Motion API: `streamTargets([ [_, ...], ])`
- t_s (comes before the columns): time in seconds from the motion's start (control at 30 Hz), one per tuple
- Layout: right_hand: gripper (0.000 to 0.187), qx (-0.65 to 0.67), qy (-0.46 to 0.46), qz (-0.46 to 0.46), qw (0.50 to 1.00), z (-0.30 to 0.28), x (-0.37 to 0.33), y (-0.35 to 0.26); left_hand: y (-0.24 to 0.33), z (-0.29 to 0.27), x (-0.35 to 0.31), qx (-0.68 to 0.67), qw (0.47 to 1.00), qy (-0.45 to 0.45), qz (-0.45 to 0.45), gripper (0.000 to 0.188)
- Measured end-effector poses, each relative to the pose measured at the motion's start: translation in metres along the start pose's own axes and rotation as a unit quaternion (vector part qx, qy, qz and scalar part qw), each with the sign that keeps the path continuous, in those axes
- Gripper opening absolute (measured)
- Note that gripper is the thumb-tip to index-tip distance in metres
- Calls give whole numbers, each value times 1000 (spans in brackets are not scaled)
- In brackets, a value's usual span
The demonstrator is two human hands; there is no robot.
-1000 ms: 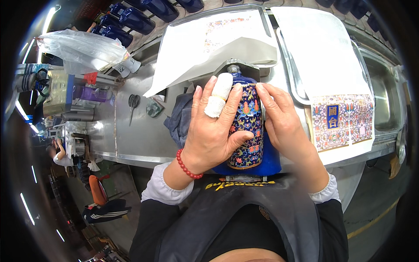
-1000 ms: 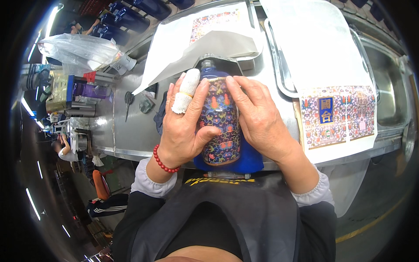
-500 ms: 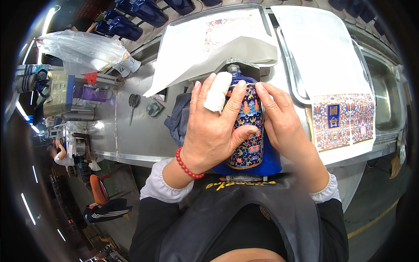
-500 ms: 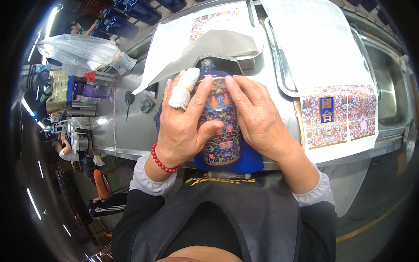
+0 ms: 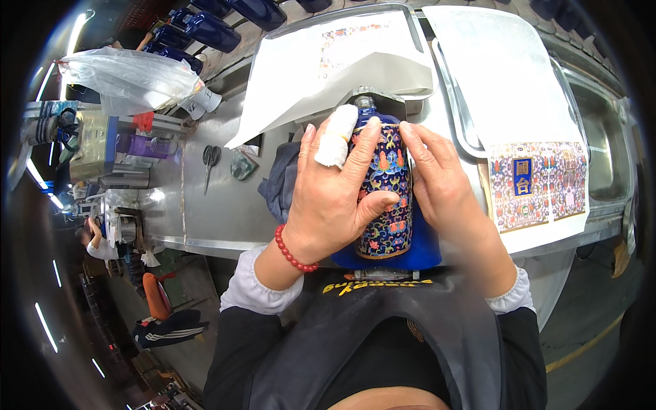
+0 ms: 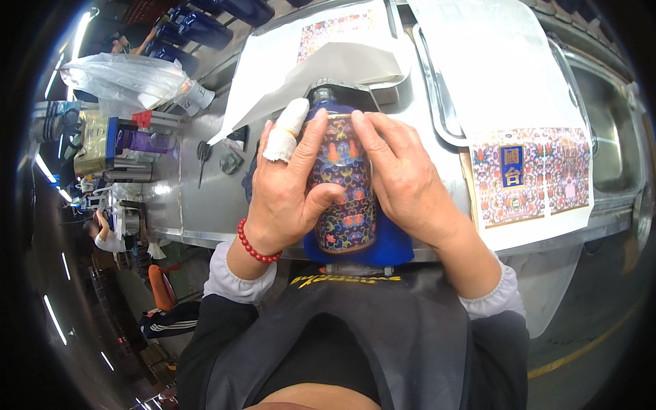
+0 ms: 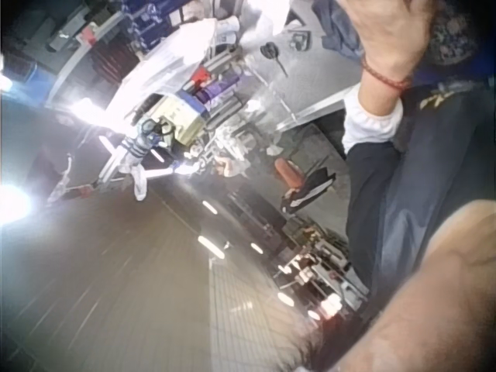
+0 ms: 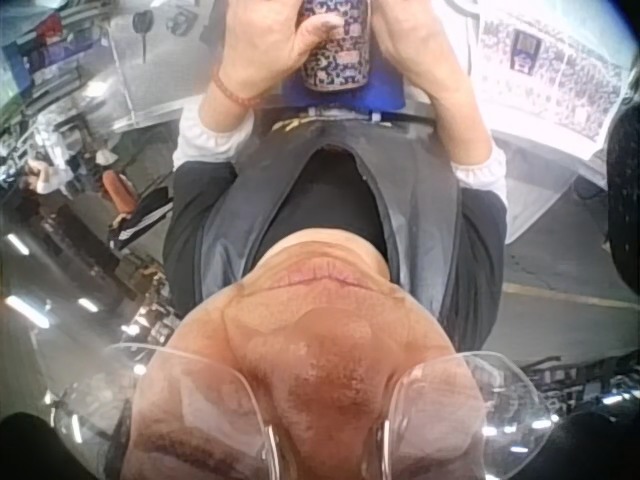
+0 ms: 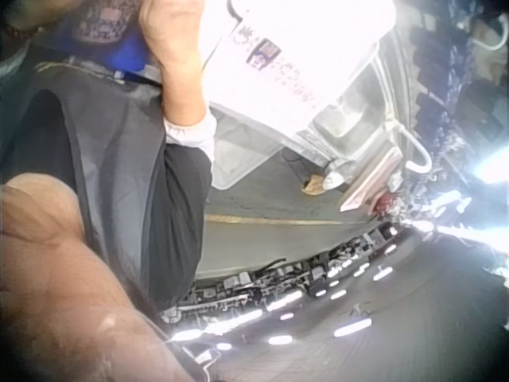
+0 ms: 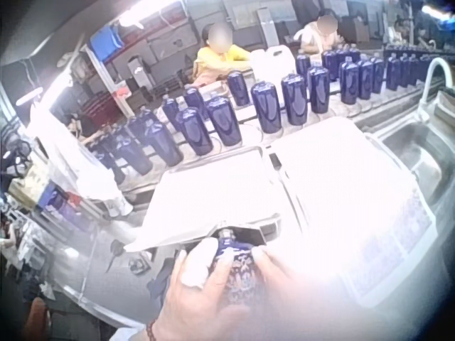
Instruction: The person scrubs the exterior of a decorated ceramic bottle with a green sponge while holding it with a bandaged left hand. The bottle is rotated to clean different sides on a stainless steel work surface.
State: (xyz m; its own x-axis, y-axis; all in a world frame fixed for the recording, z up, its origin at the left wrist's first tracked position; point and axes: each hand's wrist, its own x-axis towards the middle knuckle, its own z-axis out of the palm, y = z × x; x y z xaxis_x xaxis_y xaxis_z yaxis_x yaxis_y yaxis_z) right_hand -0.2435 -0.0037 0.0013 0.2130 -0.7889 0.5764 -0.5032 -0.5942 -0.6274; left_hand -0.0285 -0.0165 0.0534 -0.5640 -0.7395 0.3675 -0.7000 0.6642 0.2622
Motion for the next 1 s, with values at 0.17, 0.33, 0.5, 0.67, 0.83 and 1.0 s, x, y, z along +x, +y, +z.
streamTargets([
  [0.17,70,0,1,2,1000,-3,-5,2,0,2,-20,-41,999,26,5,97],
  [0.33,68,15,-15,13,1000,-8,-22,5,28,6,-57,-65,998,4,-3,109],
  [0.5,57,13,-44,7,999,-14,-44,4,33,24,-75,0,1000,1,-7,116],
  [0.67,62,24,-57,-36,997,-18,-61,-7,21,35,-88,-157,983,-36,-88,120],
  [0.83,64,9,-68,-50,996,-17,-76,-22,17,48,-99,-137,986,93,-24,104],
  [1.0,64,-15,-64,-65,996,-16,-87,-30,27,37,-117,-68,991,108,28,49],
])
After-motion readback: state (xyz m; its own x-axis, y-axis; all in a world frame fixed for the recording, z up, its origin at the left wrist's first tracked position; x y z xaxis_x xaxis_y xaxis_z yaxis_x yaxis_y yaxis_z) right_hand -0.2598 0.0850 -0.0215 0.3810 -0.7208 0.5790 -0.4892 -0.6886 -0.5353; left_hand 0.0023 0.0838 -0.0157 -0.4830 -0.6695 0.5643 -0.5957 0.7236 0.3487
